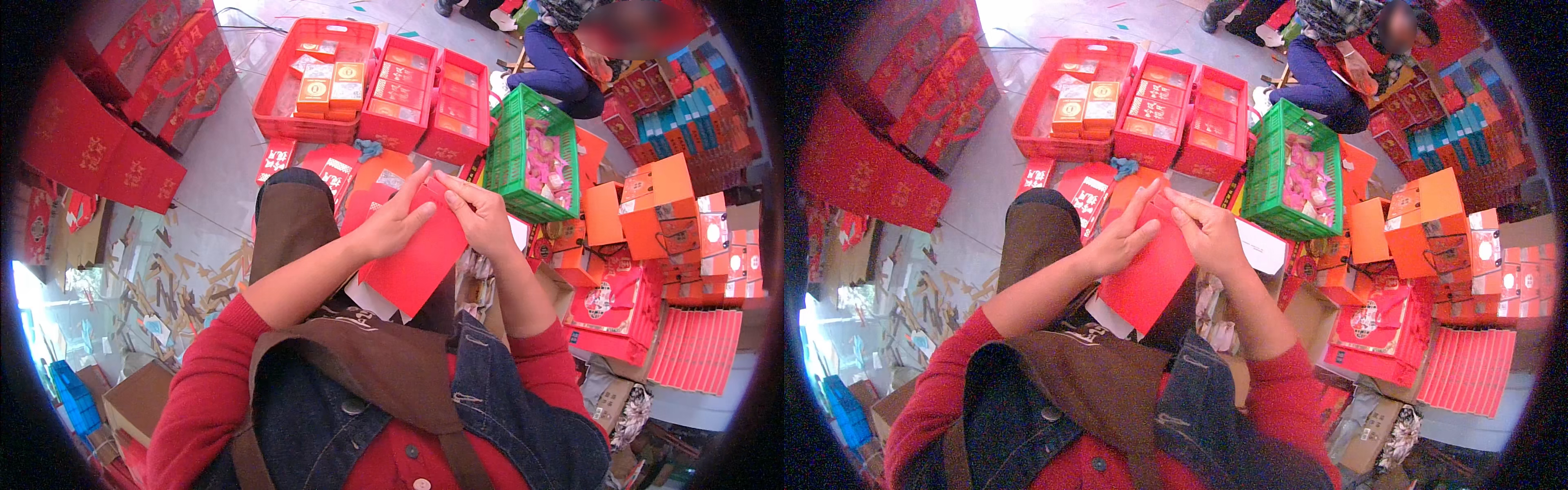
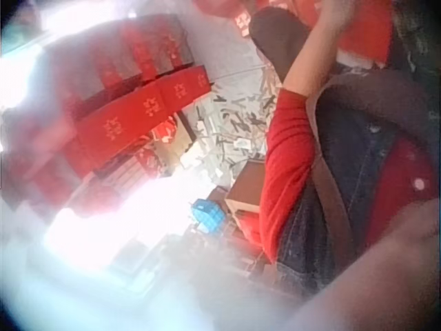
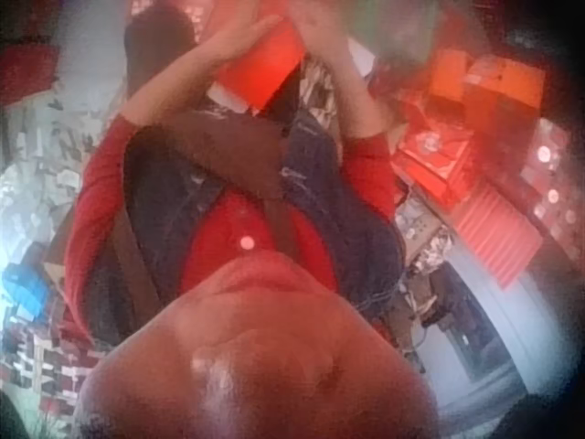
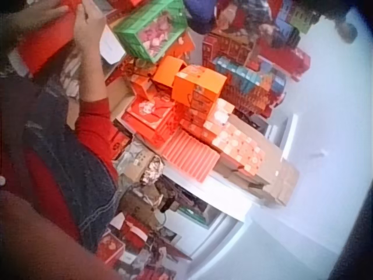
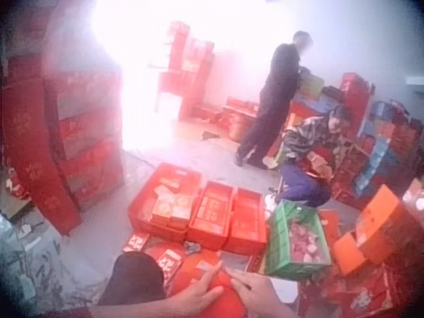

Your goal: The person assembles red gift boxes by folding the cardboard flaps and inserting smaller orange and red packages into the compartments. They then place the assembled boxes into red gift bags.

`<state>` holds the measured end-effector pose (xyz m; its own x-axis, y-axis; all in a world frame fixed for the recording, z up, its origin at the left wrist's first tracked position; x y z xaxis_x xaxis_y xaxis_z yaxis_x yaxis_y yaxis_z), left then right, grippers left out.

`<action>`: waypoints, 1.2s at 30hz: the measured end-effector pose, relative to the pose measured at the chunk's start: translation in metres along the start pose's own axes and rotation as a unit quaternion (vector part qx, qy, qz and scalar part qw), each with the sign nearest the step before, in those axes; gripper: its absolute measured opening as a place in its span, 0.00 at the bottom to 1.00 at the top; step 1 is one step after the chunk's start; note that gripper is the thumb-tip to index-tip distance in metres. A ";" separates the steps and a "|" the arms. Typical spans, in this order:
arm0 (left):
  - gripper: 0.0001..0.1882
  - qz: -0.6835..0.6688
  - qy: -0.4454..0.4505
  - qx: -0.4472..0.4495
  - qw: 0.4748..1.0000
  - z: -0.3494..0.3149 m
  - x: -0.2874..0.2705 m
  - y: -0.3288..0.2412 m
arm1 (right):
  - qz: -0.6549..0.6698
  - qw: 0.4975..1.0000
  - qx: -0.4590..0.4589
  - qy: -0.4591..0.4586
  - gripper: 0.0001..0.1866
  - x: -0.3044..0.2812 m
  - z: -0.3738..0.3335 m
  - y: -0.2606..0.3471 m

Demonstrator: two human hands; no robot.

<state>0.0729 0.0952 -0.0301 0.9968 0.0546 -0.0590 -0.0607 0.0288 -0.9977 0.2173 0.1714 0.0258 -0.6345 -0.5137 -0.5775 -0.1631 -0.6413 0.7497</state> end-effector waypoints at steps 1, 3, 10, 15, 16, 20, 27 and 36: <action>0.31 -0.014 0.009 -0.030 0.999 -0.001 0.000 0.004 | -0.002 1.000 0.002 0.002 0.16 0.000 0.000 -0.001; 0.31 -0.039 0.029 -0.091 0.995 -0.004 0.001 0.011 | 0.002 1.000 -0.010 0.009 0.17 0.000 -0.001 0.001; 0.30 -0.042 -0.004 -0.070 0.997 -0.007 0.007 0.008 | -0.014 0.996 -0.027 0.089 0.19 -0.007 -0.001 0.011; 0.28 -0.036 -0.020 -0.028 0.999 -0.003 0.007 0.005 | -0.049 0.992 -0.032 0.108 0.21 -0.003 -0.008 0.016; 0.27 -0.043 -0.019 -0.024 0.999 -0.001 0.007 0.007 | -0.077 0.987 -0.054 0.131 0.22 -0.002 -0.009 0.019; 0.22 -0.133 0.004 -0.059 0.989 0.008 -0.001 0.007 | 0.157 0.987 0.042 -0.013 0.20 -0.021 -0.010 0.005; 0.19 -0.204 0.031 -0.112 0.972 0.010 -0.008 -0.009 | 0.114 0.977 0.011 -0.178 0.16 -0.001 -0.038 0.008; 0.21 -0.251 0.055 -0.131 0.957 0.006 -0.013 -0.020 | 0.132 0.958 -0.032 -0.251 0.12 -0.013 -0.032 0.019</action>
<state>0.0609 0.1001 -0.0095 0.8970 -0.0057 0.4419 0.4291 -0.2277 -0.8741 0.2468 0.1471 0.0374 -0.9337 -0.3335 -0.1303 0.0889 -0.5686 0.8178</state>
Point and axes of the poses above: each hand's wrist, its own z-axis towards the middle knuckle, its own x-axis out of the palm, y = z × x, the point moved 2 cm from there along z, towards the middle knuckle, and after that the axes turned 13 degrees about -x, right-handed, at the moved point
